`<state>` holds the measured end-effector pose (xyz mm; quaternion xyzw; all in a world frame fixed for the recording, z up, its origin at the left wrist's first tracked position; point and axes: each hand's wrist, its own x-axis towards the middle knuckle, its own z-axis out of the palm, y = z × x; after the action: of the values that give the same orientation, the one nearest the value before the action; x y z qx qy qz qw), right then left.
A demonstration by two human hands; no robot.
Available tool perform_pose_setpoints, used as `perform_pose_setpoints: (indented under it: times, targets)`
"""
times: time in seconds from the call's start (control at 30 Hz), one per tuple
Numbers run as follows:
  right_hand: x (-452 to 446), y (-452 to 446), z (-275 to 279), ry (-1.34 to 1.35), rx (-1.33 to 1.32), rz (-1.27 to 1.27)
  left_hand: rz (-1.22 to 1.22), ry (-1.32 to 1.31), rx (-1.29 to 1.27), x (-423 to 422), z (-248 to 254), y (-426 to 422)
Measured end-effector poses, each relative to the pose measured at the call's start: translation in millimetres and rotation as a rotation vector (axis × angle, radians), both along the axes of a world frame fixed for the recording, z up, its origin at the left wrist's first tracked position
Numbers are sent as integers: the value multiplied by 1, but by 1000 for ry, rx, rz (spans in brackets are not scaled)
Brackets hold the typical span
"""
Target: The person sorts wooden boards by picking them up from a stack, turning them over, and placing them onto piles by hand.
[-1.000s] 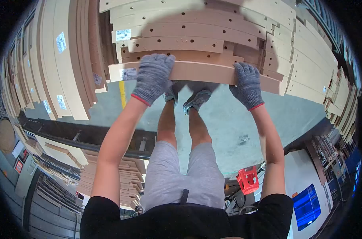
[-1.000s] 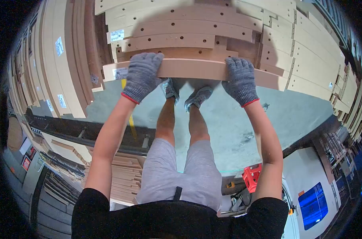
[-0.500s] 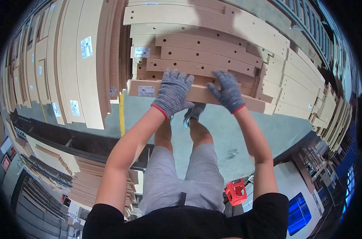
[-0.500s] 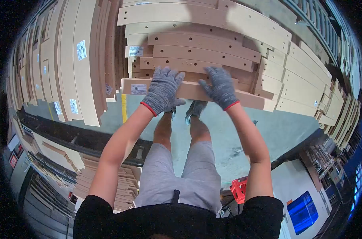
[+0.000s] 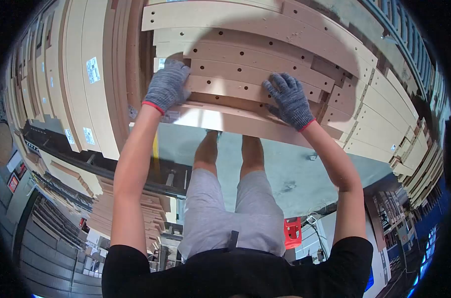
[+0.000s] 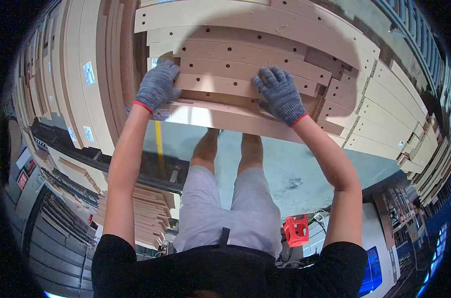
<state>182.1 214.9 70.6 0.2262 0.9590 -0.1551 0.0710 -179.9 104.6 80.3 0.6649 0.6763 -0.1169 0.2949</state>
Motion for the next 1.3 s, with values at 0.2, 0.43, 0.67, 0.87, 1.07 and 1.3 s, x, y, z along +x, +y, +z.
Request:
perform_pose_setpoints:
  times: [0.2, 0.43, 0.67, 0.87, 1.07, 1.3]
  targets:
    - [9, 17, -7, 15, -89, 40, 145, -375, -123, -24, 17, 21]
    - [8, 47, -3, 84, -58, -197, 573, -196, -114, -8, 1, 56]
    - [14, 40, -9, 96, -21, -157, 733, -360, -25, -15, -23, 40]
    - [24, -9, 76, 147, -334, -258, 355, -272, 16, 8, 80, 2]
    - [63, -74, 48, 167, -279, -322, 4, -32, -91, 33, 61, -59]
    - [63, -64, 52, 130, -406, -367, 10, -168, 80, 31, 60, -50]
